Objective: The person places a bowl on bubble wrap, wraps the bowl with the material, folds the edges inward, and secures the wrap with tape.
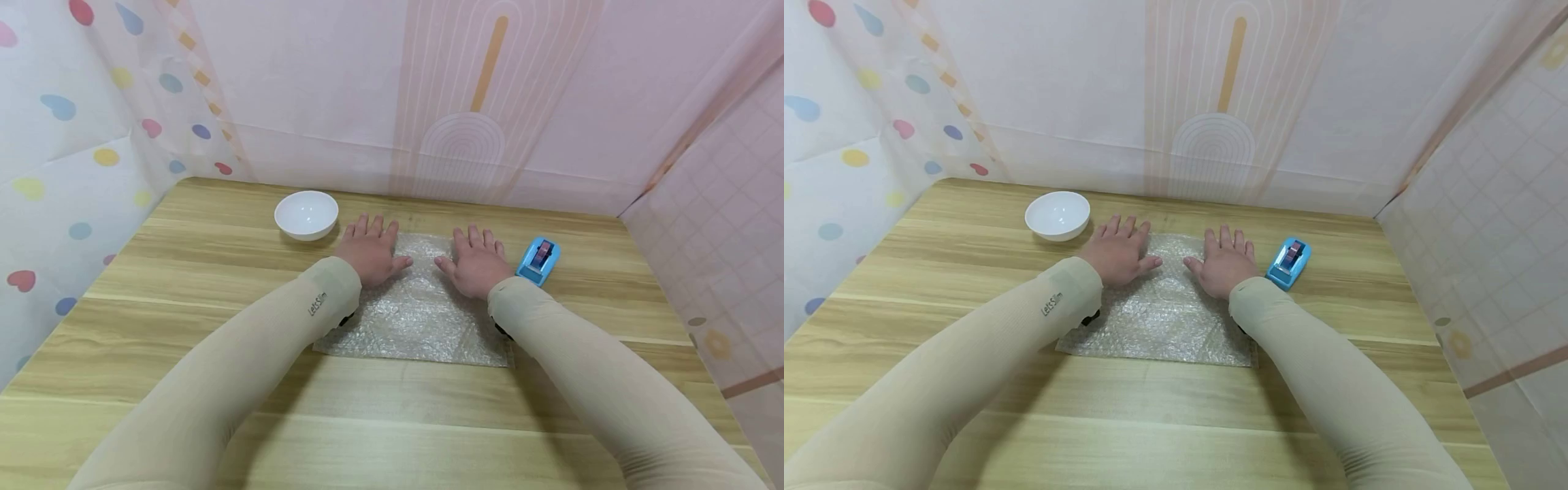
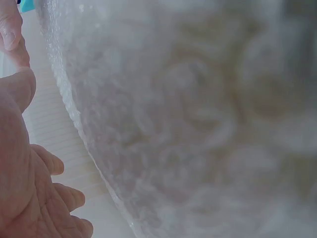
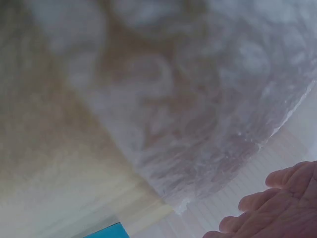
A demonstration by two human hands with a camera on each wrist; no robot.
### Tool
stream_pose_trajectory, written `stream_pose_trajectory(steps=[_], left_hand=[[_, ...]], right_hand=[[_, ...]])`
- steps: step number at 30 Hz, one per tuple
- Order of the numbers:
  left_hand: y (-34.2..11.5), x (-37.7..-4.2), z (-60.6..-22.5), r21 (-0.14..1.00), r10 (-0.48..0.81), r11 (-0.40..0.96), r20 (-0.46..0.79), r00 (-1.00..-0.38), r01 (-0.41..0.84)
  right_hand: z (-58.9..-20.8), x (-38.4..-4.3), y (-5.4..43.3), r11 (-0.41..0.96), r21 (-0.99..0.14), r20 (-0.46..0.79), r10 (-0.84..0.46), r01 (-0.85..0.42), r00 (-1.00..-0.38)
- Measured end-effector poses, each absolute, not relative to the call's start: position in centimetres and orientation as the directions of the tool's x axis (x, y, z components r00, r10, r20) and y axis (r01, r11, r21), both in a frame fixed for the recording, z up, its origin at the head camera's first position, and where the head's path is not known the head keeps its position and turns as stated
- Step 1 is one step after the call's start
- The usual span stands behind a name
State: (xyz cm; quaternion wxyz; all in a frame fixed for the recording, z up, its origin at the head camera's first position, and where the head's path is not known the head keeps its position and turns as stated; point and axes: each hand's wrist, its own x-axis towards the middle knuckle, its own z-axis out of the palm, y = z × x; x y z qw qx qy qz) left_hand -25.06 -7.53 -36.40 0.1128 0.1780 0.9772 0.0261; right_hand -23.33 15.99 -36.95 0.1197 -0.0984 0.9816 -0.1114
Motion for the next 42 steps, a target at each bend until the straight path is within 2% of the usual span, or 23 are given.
stream_pose_trajectory(steps=[6, 11, 15, 20, 26, 30, 37, 42], left_hand=[[-7.6, -25.2, -36.5, 0.095, 0.360, 0.933, -0.197, -0.912, 0.348], [-8.5, -25.8, -36.5, 0.059, 0.425, 0.905, -0.120, -0.897, 0.421], [-10.4, -26.2, -35.5, 0.010, 0.444, 0.896, -0.062, -0.894, 0.444], [-14.3, -26.4, -34.3, 0.033, 0.399, 0.917, -0.043, -0.916, 0.398], [-19.3, -26.3, -34.4, -0.040, 0.370, 0.927, -0.068, -0.926, 0.373], [-21.4, -26.0, -34.7, -0.040, 0.357, 0.932, -0.093, -0.930, 0.361], [-22.6, -25.9, -35.2, -0.084, 0.383, 0.919, -0.050, -0.923, 0.386], [-22.5, -25.5, -35.2, -0.079, 0.380, 0.920, -0.063, -0.923, 0.384]], right_hand=[[-37.0, -23.4, 16.0, 0.956, -0.243, -0.211, -0.218, -0.165, -0.953], [-37.2, -23.1, 16.3, 0.953, -0.252, -0.212, -0.223, -0.167, -0.952], [-37.1, -22.7, 16.7, 0.948, -0.266, -0.218, -0.235, -0.174, -0.947], [-36.8, -22.0, 17.5, 0.941, -0.270, -0.217, -0.265, -0.203, -0.939], [-36.5, -21.0, 18.7, 0.942, -0.242, -0.203, -0.284, -0.233, -0.937], [-36.2, -20.4, 19.5, 0.945, -0.224, -0.199, -0.282, -0.237, -0.938], [-36.1, -19.8, 20.2, 0.945, -0.224, -0.198, -0.282, -0.237, -0.939], [-36.2, -19.6, 20.3, 0.944, -0.215, -0.187, -0.291, -0.250, -0.938]])
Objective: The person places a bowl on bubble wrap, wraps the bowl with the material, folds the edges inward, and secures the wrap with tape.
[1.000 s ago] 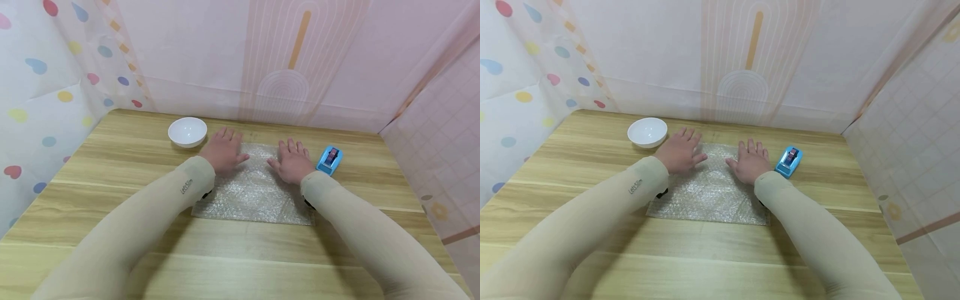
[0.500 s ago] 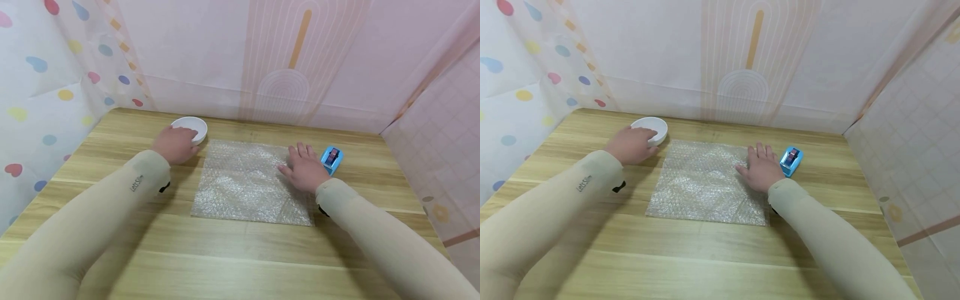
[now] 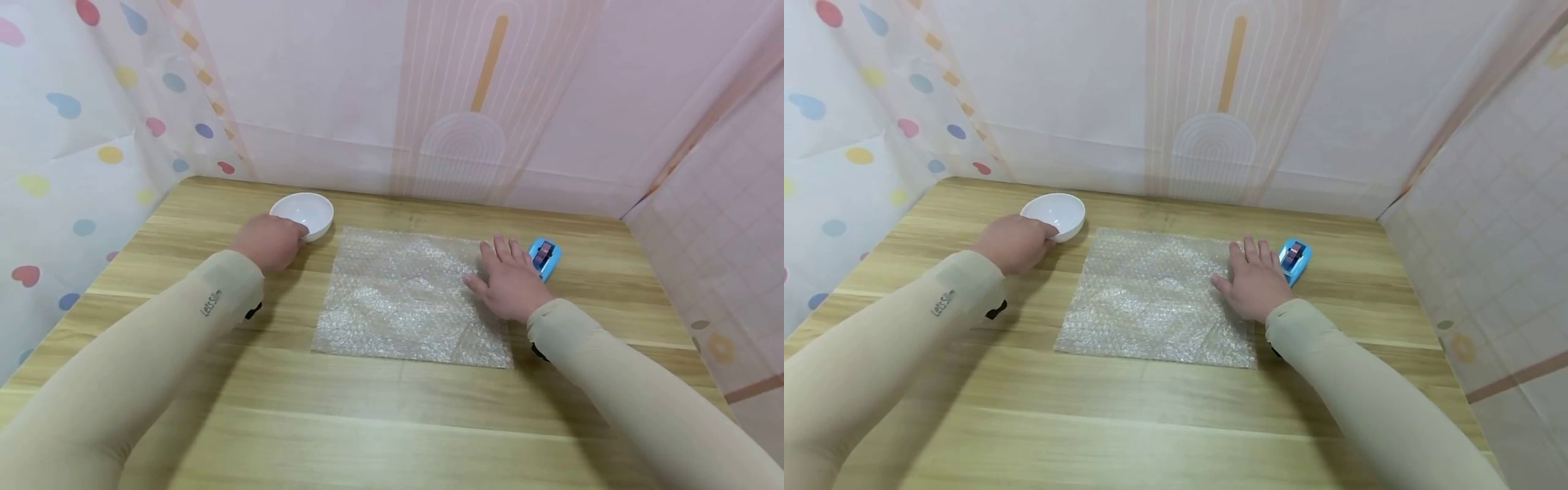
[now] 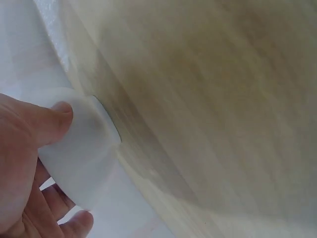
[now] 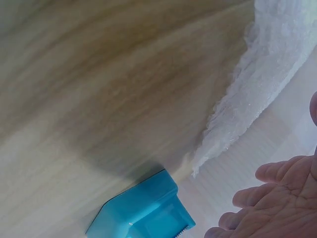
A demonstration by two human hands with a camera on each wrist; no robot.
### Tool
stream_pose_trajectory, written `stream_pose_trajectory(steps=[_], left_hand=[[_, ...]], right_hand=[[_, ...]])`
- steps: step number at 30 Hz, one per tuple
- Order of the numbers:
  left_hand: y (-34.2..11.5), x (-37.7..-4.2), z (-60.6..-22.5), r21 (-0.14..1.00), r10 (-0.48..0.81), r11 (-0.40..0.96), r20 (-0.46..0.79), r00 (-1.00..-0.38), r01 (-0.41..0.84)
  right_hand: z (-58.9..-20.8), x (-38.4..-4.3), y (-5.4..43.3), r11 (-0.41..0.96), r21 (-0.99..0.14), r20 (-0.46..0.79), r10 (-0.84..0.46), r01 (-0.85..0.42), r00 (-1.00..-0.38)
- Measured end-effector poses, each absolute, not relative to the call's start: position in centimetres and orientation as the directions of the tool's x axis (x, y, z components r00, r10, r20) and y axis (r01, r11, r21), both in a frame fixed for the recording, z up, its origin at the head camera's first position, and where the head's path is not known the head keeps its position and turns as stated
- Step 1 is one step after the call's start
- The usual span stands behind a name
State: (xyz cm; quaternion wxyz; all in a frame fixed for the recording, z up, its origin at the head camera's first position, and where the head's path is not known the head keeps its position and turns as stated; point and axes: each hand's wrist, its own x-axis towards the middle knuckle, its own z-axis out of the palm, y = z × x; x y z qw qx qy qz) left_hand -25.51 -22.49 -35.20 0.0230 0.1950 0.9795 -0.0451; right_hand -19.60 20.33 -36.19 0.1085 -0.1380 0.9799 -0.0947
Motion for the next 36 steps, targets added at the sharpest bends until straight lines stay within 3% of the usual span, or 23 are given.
stream_pose_trajectory(steps=[10, 36], left_hand=[[-21.7, -24.9, -35.2, -0.097, 0.452, 0.888, 0.020, -0.892, 0.449], [-14.3, -22.5, -34.3, -0.027, 0.580, 0.814, 0.017, -0.814, 0.580]], right_hand=[[-36.7, -19.4, 21.0, 0.942, -0.226, -0.175, -0.292, -0.250, -0.940], [-36.9, -19.3, 20.9, 0.939, -0.231, -0.183, -0.299, -0.255, -0.936]])
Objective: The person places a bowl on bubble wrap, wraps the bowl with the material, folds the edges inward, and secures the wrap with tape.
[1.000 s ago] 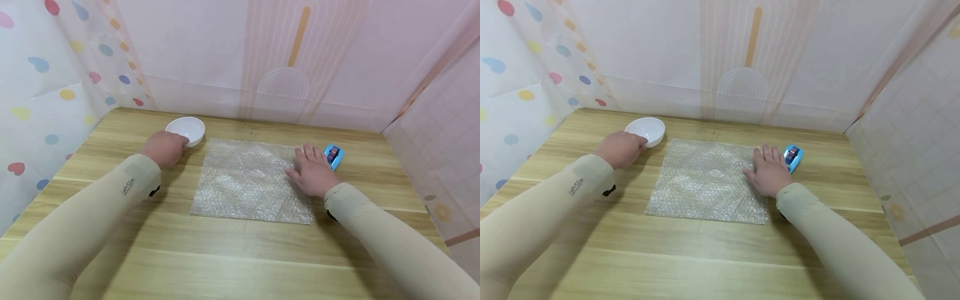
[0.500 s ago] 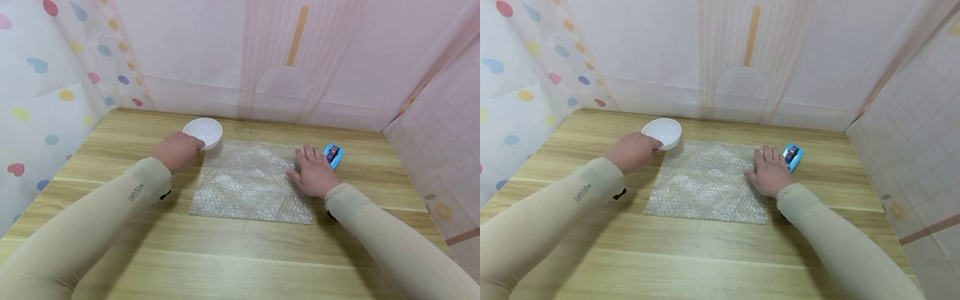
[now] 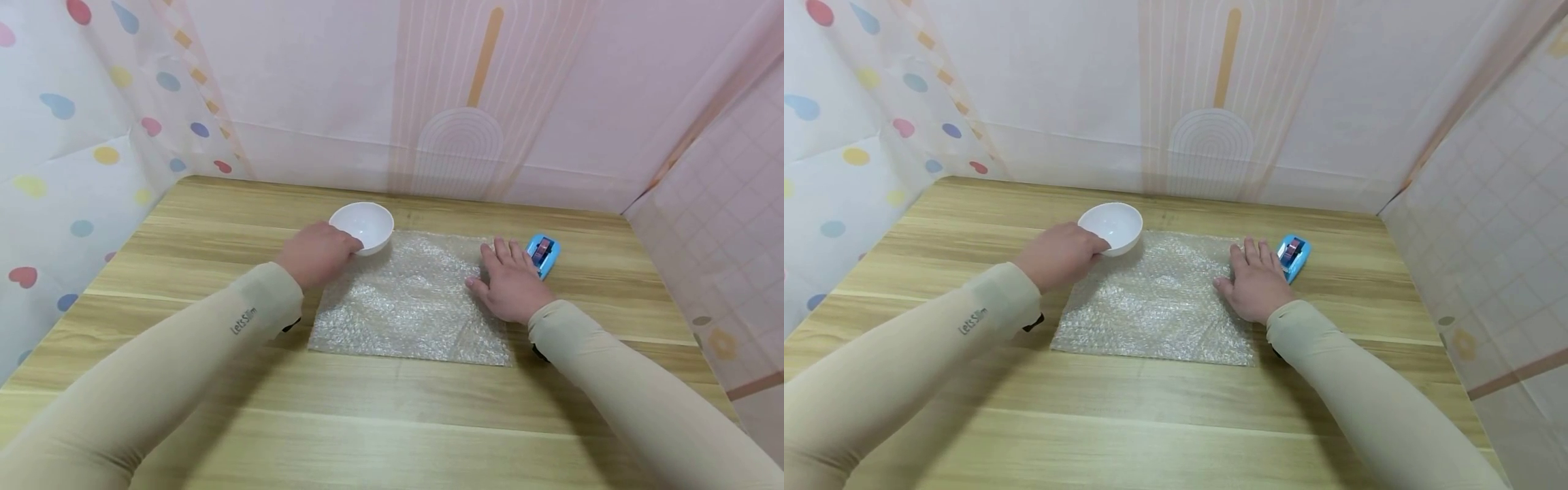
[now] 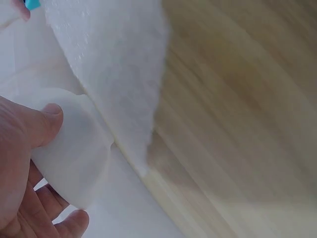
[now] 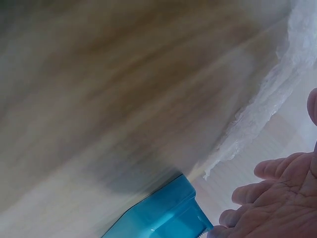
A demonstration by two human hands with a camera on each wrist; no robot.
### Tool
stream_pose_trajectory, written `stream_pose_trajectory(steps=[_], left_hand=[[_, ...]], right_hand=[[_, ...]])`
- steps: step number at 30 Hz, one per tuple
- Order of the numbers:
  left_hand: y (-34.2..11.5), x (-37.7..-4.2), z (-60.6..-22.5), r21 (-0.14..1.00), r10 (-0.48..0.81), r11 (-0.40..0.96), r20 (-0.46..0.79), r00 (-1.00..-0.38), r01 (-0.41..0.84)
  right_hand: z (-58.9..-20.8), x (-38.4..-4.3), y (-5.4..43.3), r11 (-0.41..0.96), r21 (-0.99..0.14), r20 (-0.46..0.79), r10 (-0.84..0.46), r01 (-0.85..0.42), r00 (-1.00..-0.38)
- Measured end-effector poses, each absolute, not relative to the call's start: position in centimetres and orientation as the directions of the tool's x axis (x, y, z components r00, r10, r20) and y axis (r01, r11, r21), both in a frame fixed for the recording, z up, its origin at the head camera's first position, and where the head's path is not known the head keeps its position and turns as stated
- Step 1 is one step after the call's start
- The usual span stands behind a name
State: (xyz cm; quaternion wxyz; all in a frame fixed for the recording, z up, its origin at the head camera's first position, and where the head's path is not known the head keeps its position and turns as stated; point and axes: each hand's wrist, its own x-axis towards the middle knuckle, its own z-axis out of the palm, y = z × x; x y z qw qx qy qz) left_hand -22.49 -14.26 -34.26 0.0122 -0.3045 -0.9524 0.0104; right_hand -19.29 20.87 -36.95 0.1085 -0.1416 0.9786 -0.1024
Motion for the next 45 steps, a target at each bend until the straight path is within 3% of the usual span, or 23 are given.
stream_pose_trajectory(steps=[11, 26, 37, 45], left_hand=[[-10.9, -21.2, -34.7, -0.025, 0.649, 0.761, 0.001, -0.761, 0.648], [-7.2, -18.9, -34.8, -0.134, 0.764, 0.630, -0.070, -0.642, 0.765], [-6.7, -18.3, -35.1, -0.152, 0.771, 0.617, -0.080, -0.632, 0.772], [-6.7, -18.3, -35.4, -0.144, 0.773, 0.615, -0.080, -0.629, 0.775]], right_hand=[[-36.9, -19.3, 20.7, 0.937, -0.242, -0.189, -0.299, -0.251, -0.935], [-37.1, -19.5, 20.4, 0.940, -0.227, -0.177, -0.298, -0.256, -0.938], [-36.4, -21.0, 20.0, 0.949, -0.186, -0.184, -0.290, -0.256, -0.939], [-35.6, -23.4, 19.7, 0.959, -0.086, -0.234, -0.285, -0.272, -0.930]])
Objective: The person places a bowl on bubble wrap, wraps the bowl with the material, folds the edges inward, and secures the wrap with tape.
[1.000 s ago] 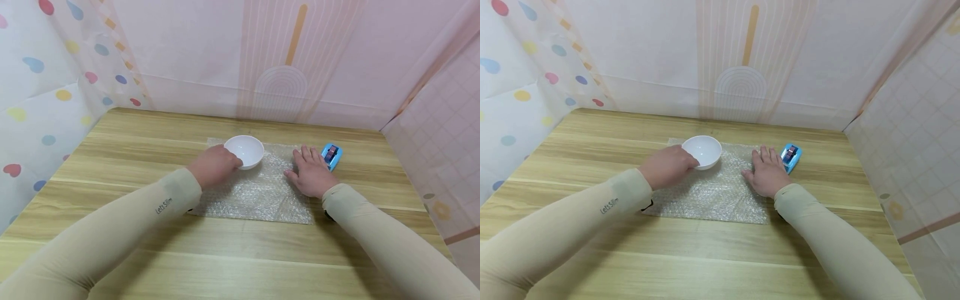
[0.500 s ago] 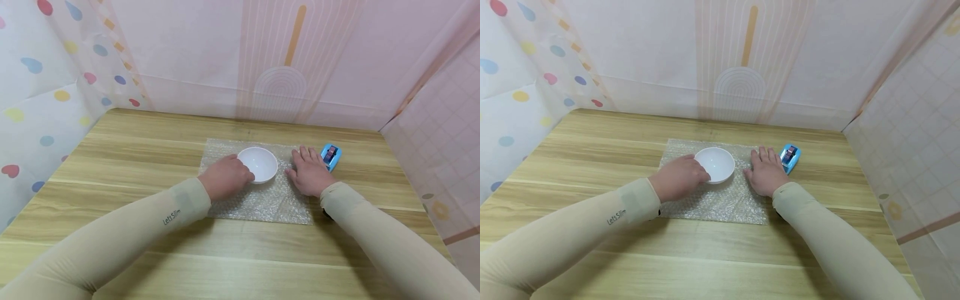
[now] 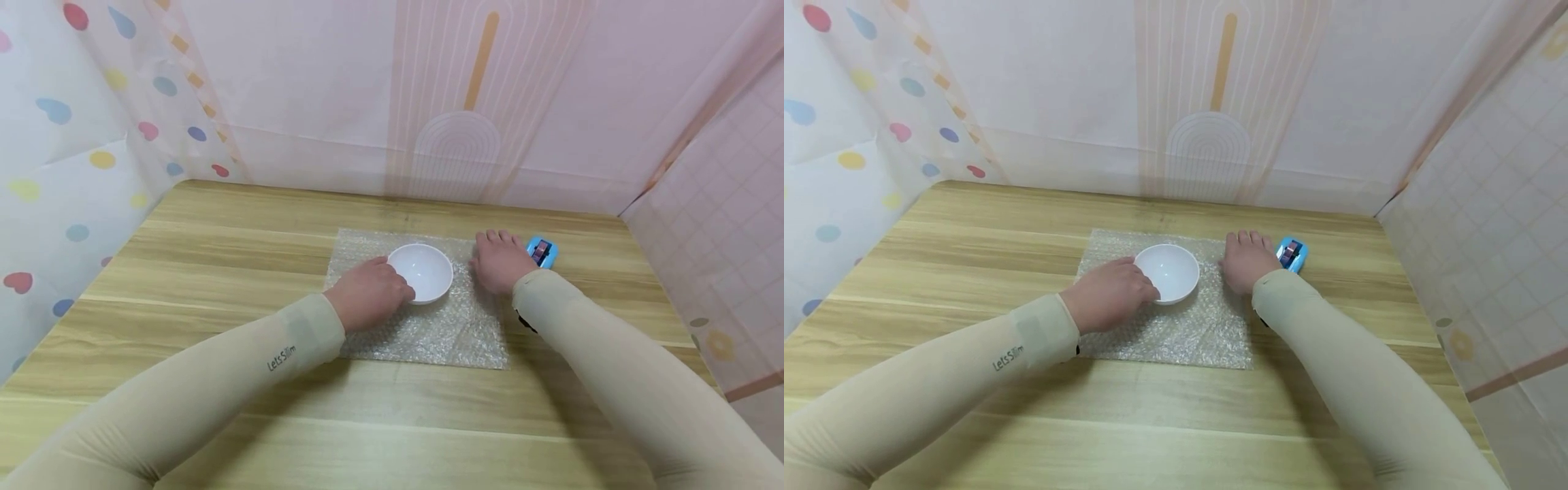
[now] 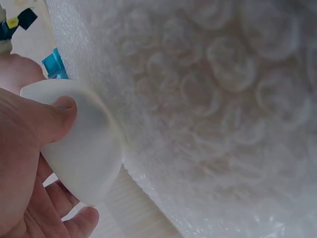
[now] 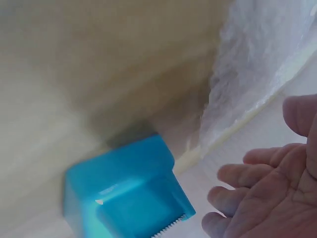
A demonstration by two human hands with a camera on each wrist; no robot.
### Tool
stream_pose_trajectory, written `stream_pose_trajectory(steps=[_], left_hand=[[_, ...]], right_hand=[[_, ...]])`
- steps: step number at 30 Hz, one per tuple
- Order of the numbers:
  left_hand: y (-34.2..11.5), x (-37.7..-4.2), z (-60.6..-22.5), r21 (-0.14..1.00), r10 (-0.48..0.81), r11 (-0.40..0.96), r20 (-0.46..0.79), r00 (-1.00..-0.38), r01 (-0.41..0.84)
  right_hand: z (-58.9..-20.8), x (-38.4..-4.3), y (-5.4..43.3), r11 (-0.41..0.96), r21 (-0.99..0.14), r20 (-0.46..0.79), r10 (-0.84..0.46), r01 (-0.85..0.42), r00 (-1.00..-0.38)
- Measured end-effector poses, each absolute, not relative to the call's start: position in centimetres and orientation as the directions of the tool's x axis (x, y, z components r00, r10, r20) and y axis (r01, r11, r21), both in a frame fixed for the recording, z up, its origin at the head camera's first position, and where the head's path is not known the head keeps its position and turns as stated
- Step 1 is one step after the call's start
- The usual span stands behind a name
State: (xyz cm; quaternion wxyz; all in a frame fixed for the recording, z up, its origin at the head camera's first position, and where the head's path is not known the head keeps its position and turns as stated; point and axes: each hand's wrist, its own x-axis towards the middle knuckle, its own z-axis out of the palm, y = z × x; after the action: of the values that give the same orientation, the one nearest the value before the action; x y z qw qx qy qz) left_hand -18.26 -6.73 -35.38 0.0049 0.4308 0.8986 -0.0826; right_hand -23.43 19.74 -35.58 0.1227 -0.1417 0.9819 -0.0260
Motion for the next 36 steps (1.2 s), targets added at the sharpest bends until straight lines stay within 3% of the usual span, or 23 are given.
stream_pose_trajectory(steps=[11, 36], left_hand=[[-6.5, -18.3, -35.4, -0.129, 0.765, 0.622, -0.107, -0.635, 0.772], [-5.8, -17.7, -34.7, -0.186, 0.771, 0.600, -0.123, -0.625, 0.778]], right_hand=[[-35.5, -25.4, 18.9, 0.977, -0.032, -0.349, -0.208, -0.210, -0.914], [-35.1, -25.1, 18.4, 0.993, -0.103, -0.410, -0.101, -0.065, -0.906]])
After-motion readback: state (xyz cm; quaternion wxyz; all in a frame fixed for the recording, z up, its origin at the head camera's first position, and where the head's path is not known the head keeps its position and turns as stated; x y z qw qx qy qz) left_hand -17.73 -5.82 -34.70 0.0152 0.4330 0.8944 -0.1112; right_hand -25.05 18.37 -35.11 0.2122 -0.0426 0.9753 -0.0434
